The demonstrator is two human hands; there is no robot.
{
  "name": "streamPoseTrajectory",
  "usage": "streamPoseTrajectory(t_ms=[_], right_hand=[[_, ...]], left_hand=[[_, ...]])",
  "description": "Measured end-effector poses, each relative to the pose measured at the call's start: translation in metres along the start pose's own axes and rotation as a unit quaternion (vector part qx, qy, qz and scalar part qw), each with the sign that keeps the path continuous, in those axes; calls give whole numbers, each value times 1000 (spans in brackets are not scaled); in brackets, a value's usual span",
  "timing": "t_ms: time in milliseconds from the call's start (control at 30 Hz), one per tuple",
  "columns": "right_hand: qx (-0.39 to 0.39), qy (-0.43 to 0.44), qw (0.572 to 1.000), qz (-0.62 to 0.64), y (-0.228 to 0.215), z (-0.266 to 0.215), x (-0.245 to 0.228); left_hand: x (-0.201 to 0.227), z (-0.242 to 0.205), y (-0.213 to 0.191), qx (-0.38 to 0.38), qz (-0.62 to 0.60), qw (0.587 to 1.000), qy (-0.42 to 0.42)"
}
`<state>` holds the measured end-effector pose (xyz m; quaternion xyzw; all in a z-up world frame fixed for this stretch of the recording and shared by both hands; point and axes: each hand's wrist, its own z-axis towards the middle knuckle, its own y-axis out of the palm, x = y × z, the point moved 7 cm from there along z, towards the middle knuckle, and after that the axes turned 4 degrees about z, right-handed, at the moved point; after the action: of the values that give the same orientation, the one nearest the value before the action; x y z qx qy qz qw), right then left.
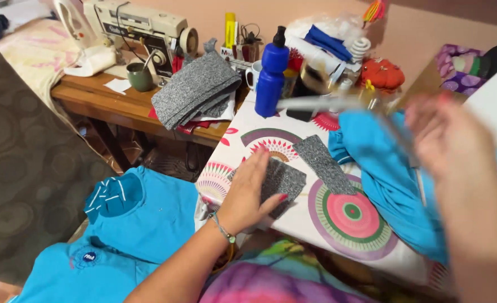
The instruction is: The person is using scissors to cut small, rectangular strips of grey fabric on a patterned work surface, with blue shirts and a sewing machine visible in the background.
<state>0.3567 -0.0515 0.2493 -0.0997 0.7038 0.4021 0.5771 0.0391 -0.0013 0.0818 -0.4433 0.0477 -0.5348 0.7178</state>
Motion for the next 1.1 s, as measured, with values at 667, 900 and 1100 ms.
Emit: streamPoseTrajectory(t_ms=[667, 900, 1100], right_hand=[[-54, 379, 912, 148, -124, -108, 253], [-115, 335, 931, 83, -92, -144, 234], [-257, 112, 910, -305, -89, -161, 206]], left_hand=[[76, 16, -22, -16, -91, 990, 109], [76, -13, 16, -62, -584, 809, -20], [72, -37, 13, 22, -660, 742, -115]])
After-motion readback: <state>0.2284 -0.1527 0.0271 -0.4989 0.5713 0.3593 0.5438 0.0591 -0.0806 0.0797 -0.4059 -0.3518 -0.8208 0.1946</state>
